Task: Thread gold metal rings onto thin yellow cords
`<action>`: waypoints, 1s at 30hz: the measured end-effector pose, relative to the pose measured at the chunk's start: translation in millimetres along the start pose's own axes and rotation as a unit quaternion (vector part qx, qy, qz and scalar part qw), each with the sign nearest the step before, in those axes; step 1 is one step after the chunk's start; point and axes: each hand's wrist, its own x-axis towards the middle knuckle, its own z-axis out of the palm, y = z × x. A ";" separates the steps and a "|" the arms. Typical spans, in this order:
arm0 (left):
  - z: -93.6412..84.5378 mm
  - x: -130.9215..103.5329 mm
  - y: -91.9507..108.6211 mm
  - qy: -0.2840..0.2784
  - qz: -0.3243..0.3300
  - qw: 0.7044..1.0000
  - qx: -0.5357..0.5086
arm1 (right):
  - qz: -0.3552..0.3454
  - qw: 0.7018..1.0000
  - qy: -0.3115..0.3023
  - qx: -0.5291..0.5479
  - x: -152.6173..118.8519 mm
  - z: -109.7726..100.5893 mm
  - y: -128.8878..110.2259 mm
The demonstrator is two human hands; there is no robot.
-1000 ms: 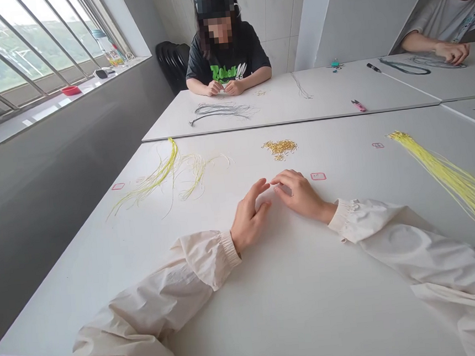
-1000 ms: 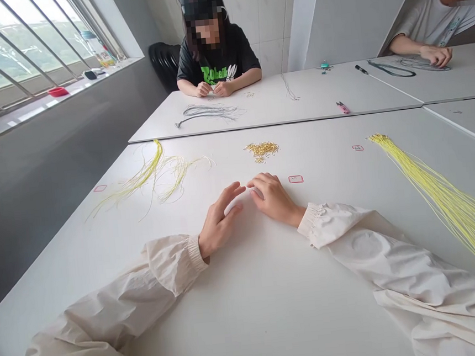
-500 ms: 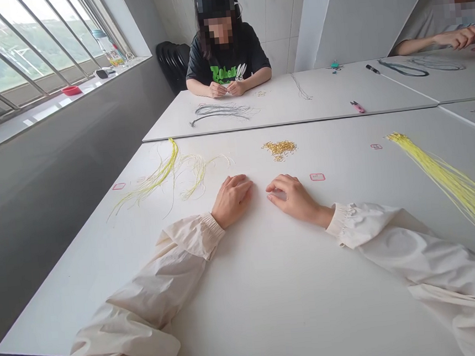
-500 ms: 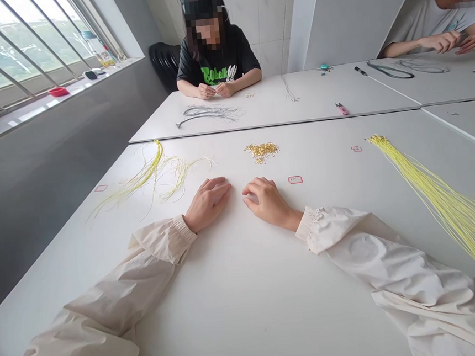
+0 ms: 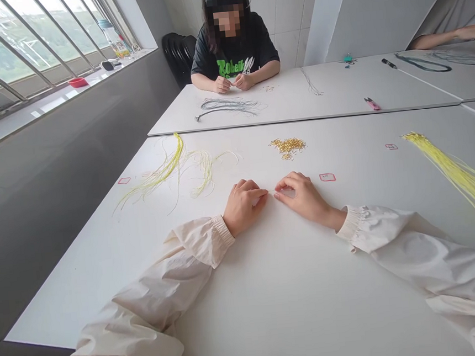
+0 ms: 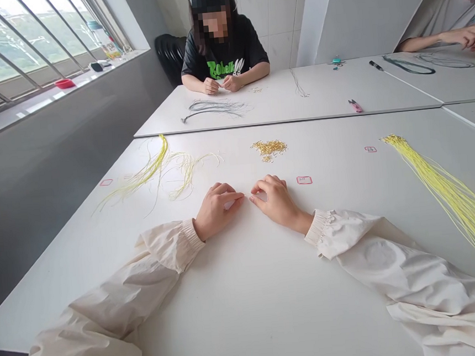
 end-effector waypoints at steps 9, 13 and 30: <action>-1.3 -1.1 1.5 0.004 0.006 1.000 -0.009 | 0.014 0.997 -0.060 0.046 7.7 -20.6 10.1; -1.3 -0.7 -0.3 0.005 0.007 1.000 -0.014 | 0.020 0.996 -0.087 0.032 8.8 -34.2 17.8; -3.2 1.9 -3.1 -0.026 0.033 0.998 -0.050 | -0.002 0.906 0.000 0.423 14.8 -115.4 -56.9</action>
